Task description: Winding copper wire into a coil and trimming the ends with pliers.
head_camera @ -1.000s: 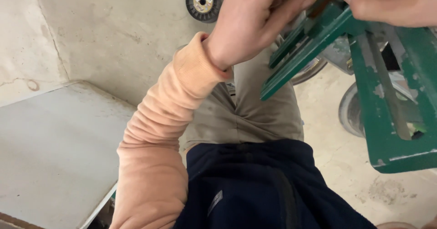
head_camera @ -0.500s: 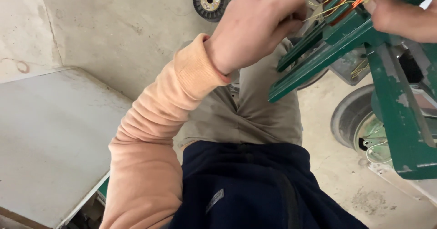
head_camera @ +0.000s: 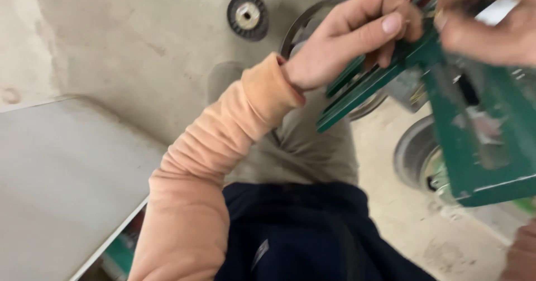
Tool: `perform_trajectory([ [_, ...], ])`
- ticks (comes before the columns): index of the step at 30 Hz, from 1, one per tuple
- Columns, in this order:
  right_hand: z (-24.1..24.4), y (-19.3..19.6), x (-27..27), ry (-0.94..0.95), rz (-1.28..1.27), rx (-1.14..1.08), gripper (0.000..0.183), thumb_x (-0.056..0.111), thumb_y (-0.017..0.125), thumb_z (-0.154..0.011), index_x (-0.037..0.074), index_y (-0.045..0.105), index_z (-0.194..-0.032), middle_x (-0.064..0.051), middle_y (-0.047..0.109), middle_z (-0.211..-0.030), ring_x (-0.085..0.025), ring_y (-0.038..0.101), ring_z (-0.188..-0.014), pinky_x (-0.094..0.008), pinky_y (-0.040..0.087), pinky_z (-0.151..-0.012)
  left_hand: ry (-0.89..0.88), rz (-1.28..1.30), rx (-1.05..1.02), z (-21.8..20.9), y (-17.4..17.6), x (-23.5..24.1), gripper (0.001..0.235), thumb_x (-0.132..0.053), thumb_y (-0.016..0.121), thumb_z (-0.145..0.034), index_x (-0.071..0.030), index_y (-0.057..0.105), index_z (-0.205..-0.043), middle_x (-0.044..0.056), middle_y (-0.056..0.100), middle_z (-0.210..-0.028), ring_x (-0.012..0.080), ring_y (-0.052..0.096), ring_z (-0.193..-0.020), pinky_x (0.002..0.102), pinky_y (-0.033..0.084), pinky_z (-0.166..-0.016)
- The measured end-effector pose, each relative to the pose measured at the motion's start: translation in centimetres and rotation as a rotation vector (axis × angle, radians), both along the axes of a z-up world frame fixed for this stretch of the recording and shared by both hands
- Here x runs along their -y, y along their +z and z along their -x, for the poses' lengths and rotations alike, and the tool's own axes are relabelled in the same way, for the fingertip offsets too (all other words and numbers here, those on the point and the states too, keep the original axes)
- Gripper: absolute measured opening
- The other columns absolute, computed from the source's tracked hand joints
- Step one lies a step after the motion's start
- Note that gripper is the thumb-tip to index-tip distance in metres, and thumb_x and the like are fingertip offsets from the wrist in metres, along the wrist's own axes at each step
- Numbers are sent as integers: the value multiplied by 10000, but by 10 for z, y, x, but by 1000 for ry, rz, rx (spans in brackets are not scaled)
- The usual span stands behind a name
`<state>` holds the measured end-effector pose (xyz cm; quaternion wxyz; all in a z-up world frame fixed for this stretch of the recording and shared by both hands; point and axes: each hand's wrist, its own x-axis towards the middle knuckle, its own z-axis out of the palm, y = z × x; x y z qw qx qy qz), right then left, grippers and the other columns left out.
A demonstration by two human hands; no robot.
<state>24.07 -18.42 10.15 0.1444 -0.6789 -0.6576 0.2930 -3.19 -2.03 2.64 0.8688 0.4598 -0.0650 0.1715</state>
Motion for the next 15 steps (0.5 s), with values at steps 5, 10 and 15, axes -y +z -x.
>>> perform_trajectory([
  [5, 58, 50, -57, 127, 7, 140, 190, -11, 760, -803, -13, 732, -991, -133, 711, -836, -220, 699, -761, -349, 556, -679, 121, 51, -97, -13, -12, 14, 201, -247, 619, -1129, -55, 675, -1109, -7, 671, -990, 55, 612, -851, 237, 515, -749],
  [10, 52, 49, -66, 309, -119, 291, 191, 21, 838, -697, 26, 777, -878, -111, 723, -793, -221, 691, -699, -335, 533, -660, 127, 53, -55, -15, -21, 16, 206, -166, 657, -1090, -33, 703, -1240, -11, 710, -1053, 51, 637, -918, 263, 570, -880],
  [15, 61, 53, -68, 331, -189, 197, 192, 26, 849, -735, 20, 765, -907, -118, 714, -814, -206, 699, -703, -322, 553, -652, 306, -115, -31, -15, -14, 23, 192, -54, 711, -1081, -27, 682, -1269, -18, 725, -1003, 16, 648, -908, 226, 581, -828],
])
